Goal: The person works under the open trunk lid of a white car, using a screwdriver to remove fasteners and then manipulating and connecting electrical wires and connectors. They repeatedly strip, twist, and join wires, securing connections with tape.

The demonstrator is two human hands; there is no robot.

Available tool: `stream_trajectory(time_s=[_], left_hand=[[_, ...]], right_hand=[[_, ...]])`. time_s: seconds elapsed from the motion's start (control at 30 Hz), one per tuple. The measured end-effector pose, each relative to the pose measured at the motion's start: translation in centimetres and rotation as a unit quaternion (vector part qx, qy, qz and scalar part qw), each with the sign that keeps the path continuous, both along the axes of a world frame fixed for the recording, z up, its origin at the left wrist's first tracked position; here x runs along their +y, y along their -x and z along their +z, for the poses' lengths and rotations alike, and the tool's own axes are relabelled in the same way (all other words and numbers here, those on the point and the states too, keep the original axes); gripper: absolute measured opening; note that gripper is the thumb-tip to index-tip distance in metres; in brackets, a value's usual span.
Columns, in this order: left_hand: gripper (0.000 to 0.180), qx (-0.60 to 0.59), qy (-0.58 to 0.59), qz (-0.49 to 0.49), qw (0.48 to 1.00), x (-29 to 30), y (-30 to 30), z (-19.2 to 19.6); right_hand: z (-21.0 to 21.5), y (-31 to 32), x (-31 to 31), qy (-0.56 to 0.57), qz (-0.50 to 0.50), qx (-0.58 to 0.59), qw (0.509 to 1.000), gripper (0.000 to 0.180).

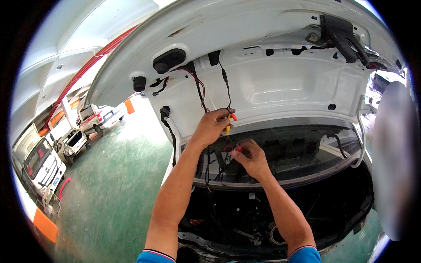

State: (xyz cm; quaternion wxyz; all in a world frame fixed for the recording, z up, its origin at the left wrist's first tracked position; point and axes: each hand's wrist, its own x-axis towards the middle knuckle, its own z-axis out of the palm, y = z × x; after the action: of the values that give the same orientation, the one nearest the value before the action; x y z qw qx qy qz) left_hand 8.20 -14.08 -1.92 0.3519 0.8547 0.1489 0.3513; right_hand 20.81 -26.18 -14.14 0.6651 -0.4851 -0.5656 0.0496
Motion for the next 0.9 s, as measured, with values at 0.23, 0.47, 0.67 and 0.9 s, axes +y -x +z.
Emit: stream_trajectory(time_s=[0.23, 0.47, 0.67, 0.9], left_hand=[[0.031, -0.015, 0.053, -0.002, 0.998, -0.8, 0.1, 0.5], [0.032, -0.028, 0.024, 0.03, 0.999, -0.5, 0.6, 0.6], [0.027, -0.068, 0.065, -0.014, 0.995, -0.6, 1.4, 0.3], [0.022, -0.121, 0.161, -0.049, 0.978, -0.7, 2.6, 0.0]], right_hand=[[3.8, 0.1, 0.5, 0.056, 0.043, 0.156, 0.985, 0.031], [5.2, 0.6, 1.6, 0.033, 0.191, 0.245, 0.95, 0.028], [5.9, 2.0, 1.3, 0.071, 0.199, 0.223, 0.952, 0.025], [5.5, 2.1, 2.2, 0.058, 0.157, 0.2, 0.965, 0.024]])
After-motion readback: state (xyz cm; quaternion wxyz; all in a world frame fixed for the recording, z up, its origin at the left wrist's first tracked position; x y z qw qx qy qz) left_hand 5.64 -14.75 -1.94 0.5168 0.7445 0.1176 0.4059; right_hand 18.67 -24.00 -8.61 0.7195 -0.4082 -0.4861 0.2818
